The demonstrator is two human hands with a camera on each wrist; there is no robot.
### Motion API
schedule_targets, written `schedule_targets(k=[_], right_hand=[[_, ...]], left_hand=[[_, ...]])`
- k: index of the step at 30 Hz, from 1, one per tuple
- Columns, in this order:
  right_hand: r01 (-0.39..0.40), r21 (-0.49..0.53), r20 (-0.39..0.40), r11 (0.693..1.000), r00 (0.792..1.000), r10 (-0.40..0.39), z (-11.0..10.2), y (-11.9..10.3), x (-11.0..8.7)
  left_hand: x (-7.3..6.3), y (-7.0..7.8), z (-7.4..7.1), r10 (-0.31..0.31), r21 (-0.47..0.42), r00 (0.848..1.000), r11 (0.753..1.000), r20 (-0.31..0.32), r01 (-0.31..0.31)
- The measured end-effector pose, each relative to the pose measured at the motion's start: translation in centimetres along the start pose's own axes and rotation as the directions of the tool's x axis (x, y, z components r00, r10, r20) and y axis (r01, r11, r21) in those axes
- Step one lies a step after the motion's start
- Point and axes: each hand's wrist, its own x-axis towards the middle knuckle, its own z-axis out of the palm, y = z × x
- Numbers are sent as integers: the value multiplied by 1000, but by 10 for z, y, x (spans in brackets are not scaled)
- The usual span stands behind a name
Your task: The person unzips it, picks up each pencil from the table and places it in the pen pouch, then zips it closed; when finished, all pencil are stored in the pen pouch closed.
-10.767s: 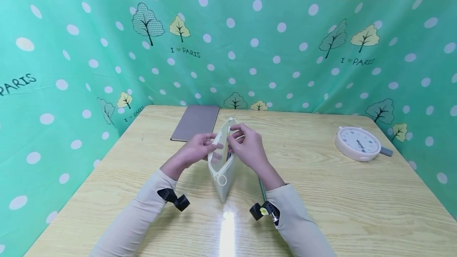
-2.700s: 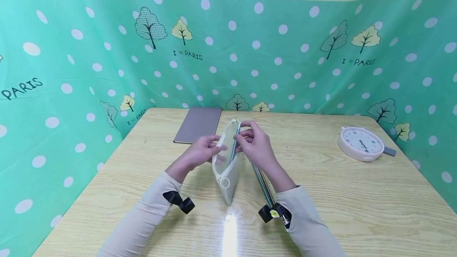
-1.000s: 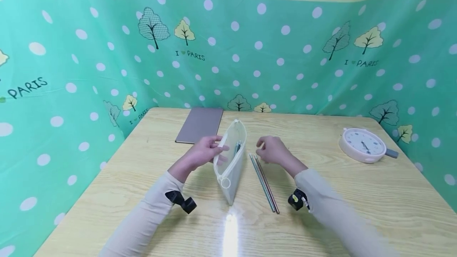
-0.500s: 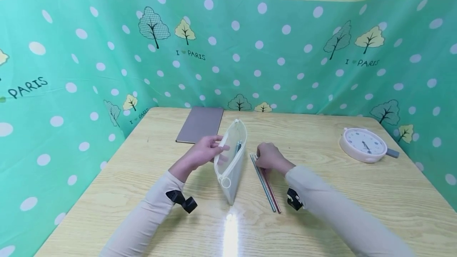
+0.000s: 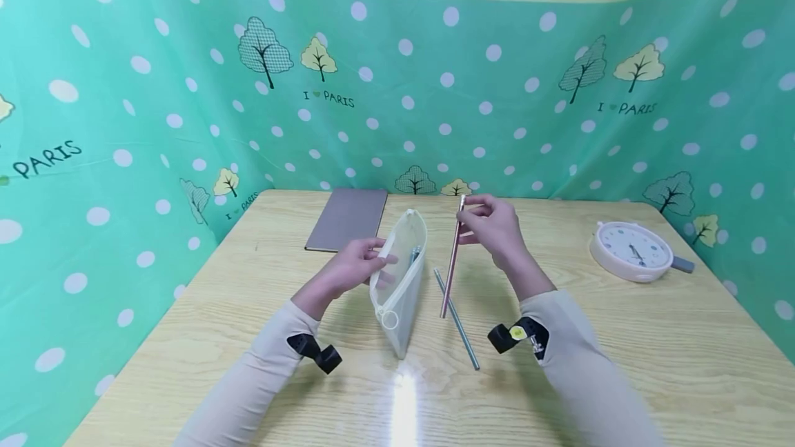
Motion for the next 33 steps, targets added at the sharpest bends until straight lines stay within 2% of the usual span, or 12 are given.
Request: schedule_targets(k=[5, 10, 12, 14, 19, 25, 29, 33], right_hand=[[28, 214, -70, 976, 997, -13, 3, -10, -13], [37, 442, -123, 896, 992, 20, 7, -12, -21], [44, 501, -137, 864, 990, 29, 9, -13, -23], [62, 532, -156, 845, 987, 26, 11, -14, -24], [97, 536, -187, 839, 982, 6, 17, -13, -24], [120, 492, -199, 862, 980, -23, 26, -8, -24], [139, 487, -198, 862, 979, -46, 32, -7, -22], [152, 456, -206, 877, 977, -62, 35, -6, -22]], left_hand=[[0, -1, 0, 4, -2, 1000, 1000, 6, -4], [0, -1, 0, 6, 1, 1000, 1000, 7, -6], [1, -1, 1, 9, 4, 1000, 1000, 6, -9], [1, -1, 1, 10, 11, 1000, 1000, 5, -10], [2, 0, 1, -1, 18, 1000, 1000, -1, 1], [1, 0, 1, 9, 20, 1000, 1000, 11, -9], [1, 0, 1, 8, 27, 1000, 1000, 3, -8], [1, 1, 0, 0, 33, 1000, 999, -2, 0]])
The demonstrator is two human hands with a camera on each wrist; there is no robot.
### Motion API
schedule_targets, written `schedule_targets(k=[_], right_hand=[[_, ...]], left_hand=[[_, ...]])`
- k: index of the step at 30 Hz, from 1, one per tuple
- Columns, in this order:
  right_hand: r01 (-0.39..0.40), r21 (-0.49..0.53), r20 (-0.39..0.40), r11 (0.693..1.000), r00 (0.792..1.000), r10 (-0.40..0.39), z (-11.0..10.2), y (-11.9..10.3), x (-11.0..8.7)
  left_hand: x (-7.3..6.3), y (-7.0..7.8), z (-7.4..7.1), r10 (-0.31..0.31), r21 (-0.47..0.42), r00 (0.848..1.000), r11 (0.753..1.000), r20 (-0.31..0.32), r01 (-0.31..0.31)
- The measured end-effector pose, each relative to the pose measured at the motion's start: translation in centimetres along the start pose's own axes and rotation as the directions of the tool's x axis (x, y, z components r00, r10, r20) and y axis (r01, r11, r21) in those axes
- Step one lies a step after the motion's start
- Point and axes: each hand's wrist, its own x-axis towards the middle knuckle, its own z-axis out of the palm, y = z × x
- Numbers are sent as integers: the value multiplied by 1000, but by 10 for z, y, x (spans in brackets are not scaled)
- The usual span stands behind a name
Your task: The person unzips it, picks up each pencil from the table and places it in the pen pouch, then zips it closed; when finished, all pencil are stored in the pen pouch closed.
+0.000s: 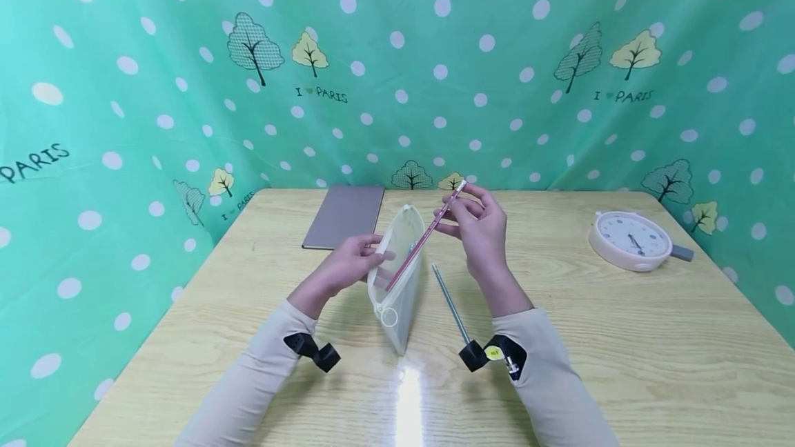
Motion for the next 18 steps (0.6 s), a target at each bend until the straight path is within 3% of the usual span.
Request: schedule_targets(k=[18], right_hand=[[57, -115, 98, 992, 994, -46, 11, 9, -8]], left_hand=[[1, 1, 2, -11, -15, 1000, 1000, 2, 11]])
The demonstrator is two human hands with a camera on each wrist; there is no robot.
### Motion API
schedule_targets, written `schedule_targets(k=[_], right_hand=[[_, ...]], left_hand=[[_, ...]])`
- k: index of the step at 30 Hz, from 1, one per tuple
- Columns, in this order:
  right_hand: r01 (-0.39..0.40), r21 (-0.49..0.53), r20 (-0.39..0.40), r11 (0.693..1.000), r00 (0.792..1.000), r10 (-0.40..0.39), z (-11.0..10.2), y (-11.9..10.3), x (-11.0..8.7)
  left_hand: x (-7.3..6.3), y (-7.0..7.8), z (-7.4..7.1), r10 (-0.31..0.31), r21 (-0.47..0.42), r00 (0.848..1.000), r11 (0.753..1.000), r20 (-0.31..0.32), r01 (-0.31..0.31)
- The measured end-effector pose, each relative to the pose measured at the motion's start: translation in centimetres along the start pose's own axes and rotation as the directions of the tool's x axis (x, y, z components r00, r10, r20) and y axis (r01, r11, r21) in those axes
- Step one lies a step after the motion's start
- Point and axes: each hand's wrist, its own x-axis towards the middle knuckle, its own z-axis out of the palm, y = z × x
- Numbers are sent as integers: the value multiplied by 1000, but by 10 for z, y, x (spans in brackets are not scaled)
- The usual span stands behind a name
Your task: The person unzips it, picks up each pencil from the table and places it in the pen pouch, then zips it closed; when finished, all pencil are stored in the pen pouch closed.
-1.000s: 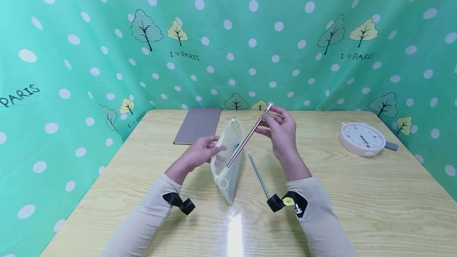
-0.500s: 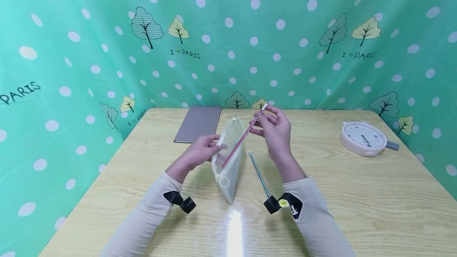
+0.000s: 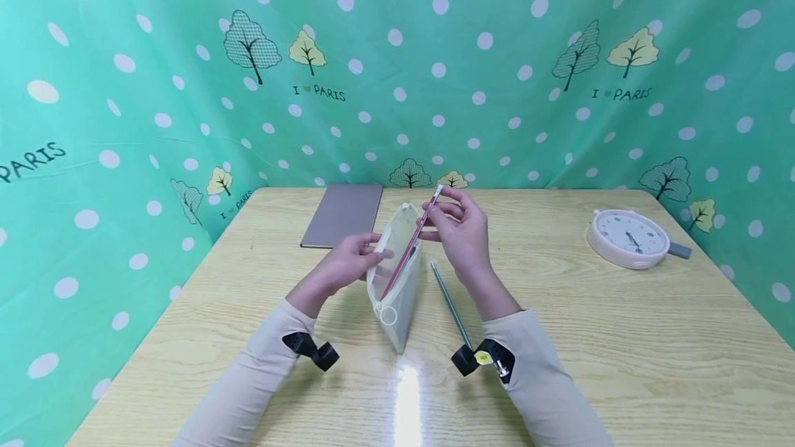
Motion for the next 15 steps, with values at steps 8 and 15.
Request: schedule_targets(k=[8, 15], right_hand=[[-19, -83, 88, 996, 996, 27, 3, 5, -2], [-22, -276, 167, 961, 983, 70, 9, 13, -5]], left_hand=[[0, -1, 1, 2, -4, 1000, 1000, 10, -2], [1, -2, 1, 9, -14, 1000, 1000, 12, -9]])
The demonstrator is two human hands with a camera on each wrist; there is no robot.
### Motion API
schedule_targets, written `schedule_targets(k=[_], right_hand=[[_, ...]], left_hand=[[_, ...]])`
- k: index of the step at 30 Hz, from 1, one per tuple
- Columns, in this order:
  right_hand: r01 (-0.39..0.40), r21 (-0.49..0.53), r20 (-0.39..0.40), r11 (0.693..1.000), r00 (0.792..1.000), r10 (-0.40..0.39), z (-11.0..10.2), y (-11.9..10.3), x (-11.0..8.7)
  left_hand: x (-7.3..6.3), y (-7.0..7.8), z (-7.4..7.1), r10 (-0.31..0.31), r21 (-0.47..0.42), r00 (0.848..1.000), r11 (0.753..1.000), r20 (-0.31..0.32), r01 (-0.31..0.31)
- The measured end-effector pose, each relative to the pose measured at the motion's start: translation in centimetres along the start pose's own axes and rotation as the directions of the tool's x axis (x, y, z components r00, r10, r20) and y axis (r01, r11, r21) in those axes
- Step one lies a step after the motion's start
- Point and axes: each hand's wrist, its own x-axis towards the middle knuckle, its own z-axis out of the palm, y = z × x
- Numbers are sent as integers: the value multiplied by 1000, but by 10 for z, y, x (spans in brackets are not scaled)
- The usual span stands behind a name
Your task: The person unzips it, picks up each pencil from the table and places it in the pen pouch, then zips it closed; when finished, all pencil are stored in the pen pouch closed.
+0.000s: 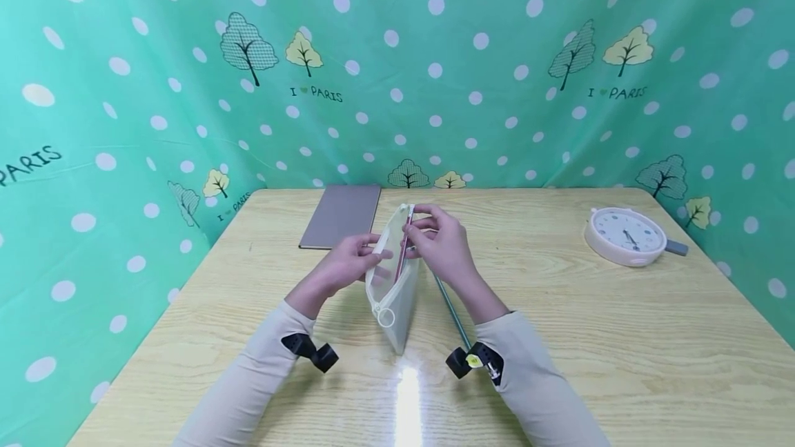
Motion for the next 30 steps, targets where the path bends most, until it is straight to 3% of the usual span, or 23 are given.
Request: schedule_targets(k=[7, 18, 30], right_hand=[[11, -125, 48, 992, 999, -5, 1, 4, -2], [17, -201, 58, 980, 998, -6, 0, 1, -1], [-12, -218, 7, 976, 1000, 13, -26, -9, 1]], left_hand=[[-2, 1, 0, 7, 3, 1000, 1000, 11, -7], [-1, 0, 1, -4, -11, 1000, 1000, 5, 4], [-2, 2, 0, -1, 4, 1000, 1000, -6, 1]])
